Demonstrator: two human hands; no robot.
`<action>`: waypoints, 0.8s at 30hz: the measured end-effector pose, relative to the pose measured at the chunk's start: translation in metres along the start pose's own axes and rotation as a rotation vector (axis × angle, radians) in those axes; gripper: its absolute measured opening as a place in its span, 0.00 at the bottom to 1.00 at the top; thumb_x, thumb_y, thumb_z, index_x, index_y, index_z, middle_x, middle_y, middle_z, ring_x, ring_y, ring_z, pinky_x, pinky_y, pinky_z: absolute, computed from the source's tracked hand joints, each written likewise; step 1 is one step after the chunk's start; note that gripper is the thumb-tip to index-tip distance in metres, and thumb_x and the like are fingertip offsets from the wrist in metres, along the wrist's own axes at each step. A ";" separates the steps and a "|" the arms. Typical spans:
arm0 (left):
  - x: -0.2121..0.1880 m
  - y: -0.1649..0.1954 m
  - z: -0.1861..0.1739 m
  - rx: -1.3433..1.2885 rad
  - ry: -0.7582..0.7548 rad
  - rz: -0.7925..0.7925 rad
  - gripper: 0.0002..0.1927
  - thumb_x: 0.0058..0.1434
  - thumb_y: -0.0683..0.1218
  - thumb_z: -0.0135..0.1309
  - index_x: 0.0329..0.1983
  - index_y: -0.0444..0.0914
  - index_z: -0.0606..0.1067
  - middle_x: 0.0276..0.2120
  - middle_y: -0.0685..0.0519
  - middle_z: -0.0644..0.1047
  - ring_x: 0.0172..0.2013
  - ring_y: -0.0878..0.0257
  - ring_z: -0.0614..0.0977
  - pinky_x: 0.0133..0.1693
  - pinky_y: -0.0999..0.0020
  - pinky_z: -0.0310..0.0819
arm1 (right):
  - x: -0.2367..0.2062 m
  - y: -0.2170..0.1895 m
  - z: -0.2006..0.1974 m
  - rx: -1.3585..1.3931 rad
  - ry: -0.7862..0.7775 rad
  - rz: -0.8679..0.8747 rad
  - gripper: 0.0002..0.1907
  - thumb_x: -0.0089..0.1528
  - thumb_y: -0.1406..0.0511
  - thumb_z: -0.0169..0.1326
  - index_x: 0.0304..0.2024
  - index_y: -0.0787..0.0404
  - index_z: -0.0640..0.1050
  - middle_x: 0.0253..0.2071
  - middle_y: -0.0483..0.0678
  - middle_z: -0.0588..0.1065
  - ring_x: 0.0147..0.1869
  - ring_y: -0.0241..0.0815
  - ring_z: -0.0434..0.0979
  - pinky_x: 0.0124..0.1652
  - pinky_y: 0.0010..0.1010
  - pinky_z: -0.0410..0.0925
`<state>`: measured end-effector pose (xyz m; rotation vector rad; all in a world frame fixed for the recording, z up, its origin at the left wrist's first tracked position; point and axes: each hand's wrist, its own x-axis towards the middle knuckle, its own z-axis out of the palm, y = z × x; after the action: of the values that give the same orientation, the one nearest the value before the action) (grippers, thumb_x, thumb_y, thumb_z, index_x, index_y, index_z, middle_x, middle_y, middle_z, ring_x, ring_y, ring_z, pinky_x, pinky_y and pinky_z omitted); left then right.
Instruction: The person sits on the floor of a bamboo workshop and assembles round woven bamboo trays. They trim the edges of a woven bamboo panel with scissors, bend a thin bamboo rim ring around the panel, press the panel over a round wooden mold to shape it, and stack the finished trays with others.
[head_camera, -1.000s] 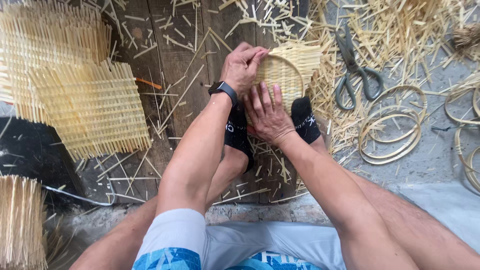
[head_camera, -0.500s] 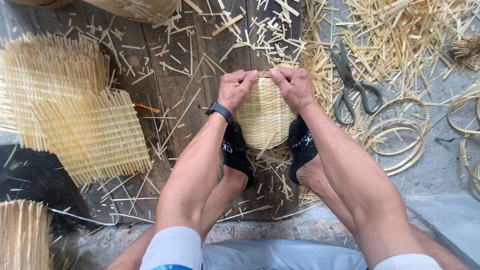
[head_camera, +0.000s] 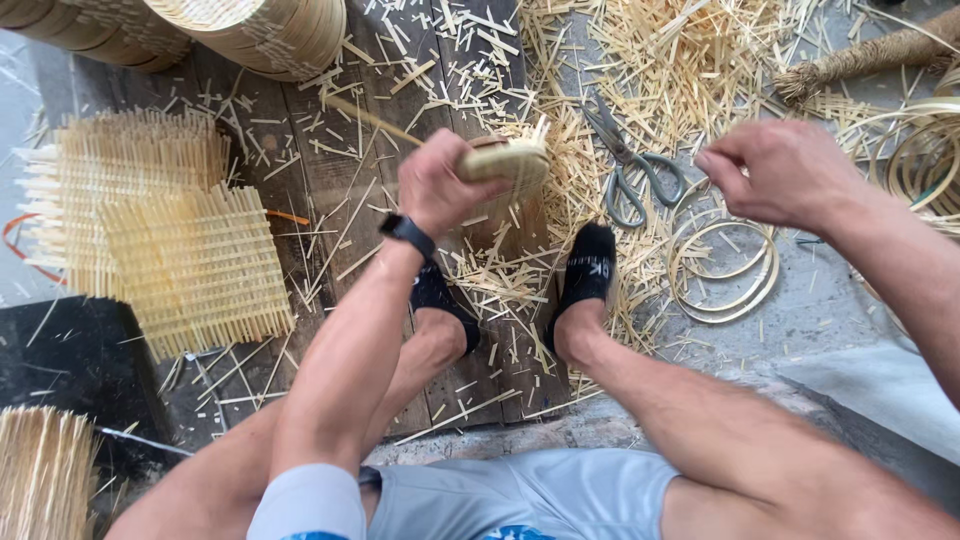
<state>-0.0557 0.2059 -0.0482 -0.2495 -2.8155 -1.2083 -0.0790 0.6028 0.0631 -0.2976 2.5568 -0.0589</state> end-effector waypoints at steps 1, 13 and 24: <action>-0.012 0.007 0.007 0.027 0.034 0.180 0.18 0.56 0.48 0.71 0.33 0.39 0.71 0.42 0.51 0.83 0.32 0.63 0.81 0.33 0.68 0.79 | -0.007 0.014 0.007 -0.005 -0.101 0.108 0.23 0.73 0.50 0.45 0.44 0.55 0.86 0.39 0.52 0.84 0.45 0.48 0.82 0.54 0.40 0.75; -0.095 0.006 0.032 0.402 -0.065 -0.025 0.38 0.59 0.71 0.60 0.57 0.37 0.72 0.49 0.45 0.72 0.52 0.51 0.72 0.56 0.52 0.67 | 0.120 0.015 0.227 0.163 0.428 0.107 0.40 0.45 0.57 0.72 0.55 0.66 0.71 0.47 0.65 0.75 0.52 0.62 0.75 0.52 0.46 0.69; -0.049 0.023 0.073 0.302 -0.025 -0.022 0.42 0.44 0.62 0.65 0.63 0.47 0.70 0.49 0.45 0.70 0.50 0.48 0.71 0.48 0.48 0.67 | 0.083 0.019 0.207 0.921 -0.152 0.340 0.22 0.52 0.56 0.65 0.38 0.66 0.75 0.30 0.55 0.77 0.31 0.47 0.77 0.33 0.41 0.72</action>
<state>-0.0031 0.2690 -0.0883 -0.2165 -2.9757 -0.7714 -0.0396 0.6070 -0.1573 0.4624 2.1224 -0.9931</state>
